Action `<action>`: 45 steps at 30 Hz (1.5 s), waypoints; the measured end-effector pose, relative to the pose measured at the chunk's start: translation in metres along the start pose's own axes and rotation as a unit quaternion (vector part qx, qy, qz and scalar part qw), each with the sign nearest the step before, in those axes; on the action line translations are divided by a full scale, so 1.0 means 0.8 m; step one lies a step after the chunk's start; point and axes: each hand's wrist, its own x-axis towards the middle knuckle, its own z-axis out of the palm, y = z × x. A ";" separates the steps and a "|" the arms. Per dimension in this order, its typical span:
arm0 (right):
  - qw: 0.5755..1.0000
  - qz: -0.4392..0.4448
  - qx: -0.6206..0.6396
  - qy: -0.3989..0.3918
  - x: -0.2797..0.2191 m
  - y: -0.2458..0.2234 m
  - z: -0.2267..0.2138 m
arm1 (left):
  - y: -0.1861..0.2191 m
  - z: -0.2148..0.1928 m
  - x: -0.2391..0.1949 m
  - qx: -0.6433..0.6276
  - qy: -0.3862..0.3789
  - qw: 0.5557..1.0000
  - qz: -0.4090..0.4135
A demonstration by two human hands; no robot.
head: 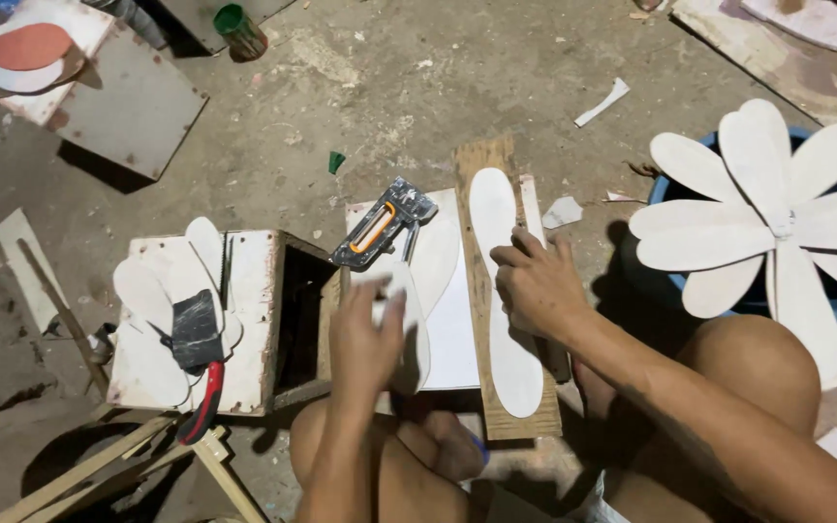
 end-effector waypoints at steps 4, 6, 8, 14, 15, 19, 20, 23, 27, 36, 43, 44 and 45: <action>1.000 0.003 0.006 -0.006 -0.005 0.000 -0.011 | -0.040 0.038 0.102 0.257 -0.104 0.961 0.011; 1.000 0.008 0.011 -0.007 -0.007 0.004 -0.015 | -0.058 0.061 0.133 0.297 -0.155 0.942 -0.022; 0.999 -0.003 0.039 -0.006 -0.010 0.006 -0.018 | -0.099 0.087 0.150 0.382 -0.198 0.902 -0.045; 0.997 -0.014 0.074 0.002 -0.008 0.018 -0.005 | -0.080 0.092 0.174 0.371 -0.195 0.906 -0.065; 0.997 -0.015 0.075 0.001 -0.008 0.017 -0.001 | -0.078 0.089 0.171 0.372 -0.196 0.905 -0.067; 0.997 -0.017 0.071 0.012 -0.008 0.021 0.006 | -0.059 0.085 0.172 0.334 -0.151 0.928 -0.071; 0.997 -0.020 0.067 0.018 -0.006 0.022 0.007 | -0.054 0.081 0.175 0.317 -0.128 0.938 -0.056; 0.998 -0.013 0.062 -0.017 -0.007 0.017 -0.007 | -0.082 0.063 0.196 0.251 -0.103 0.959 -0.081; 0.997 -0.011 0.070 -0.014 -0.007 0.021 -0.014 | 0.012 -0.005 0.207 0.229 -0.082 0.970 -0.026; 0.986 0.002 0.160 -0.037 -0.011 0.022 -0.013 | 0.148 -0.049 0.105 0.286 -0.450 0.841 -0.088; 0.983 -0.018 0.181 -0.024 -0.015 0.024 -0.017 | 0.135 0.025 0.024 0.079 -0.384 0.892 -0.225; 0.983 -0.022 0.181 -0.018 -0.014 0.025 -0.015 | 0.116 0.039 0.017 0.050 -0.373 0.896 -0.237; 0.983 -0.027 0.181 -0.021 -0.015 0.026 -0.017 | 0.122 0.044 0.015 0.050 -0.370 0.896 -0.242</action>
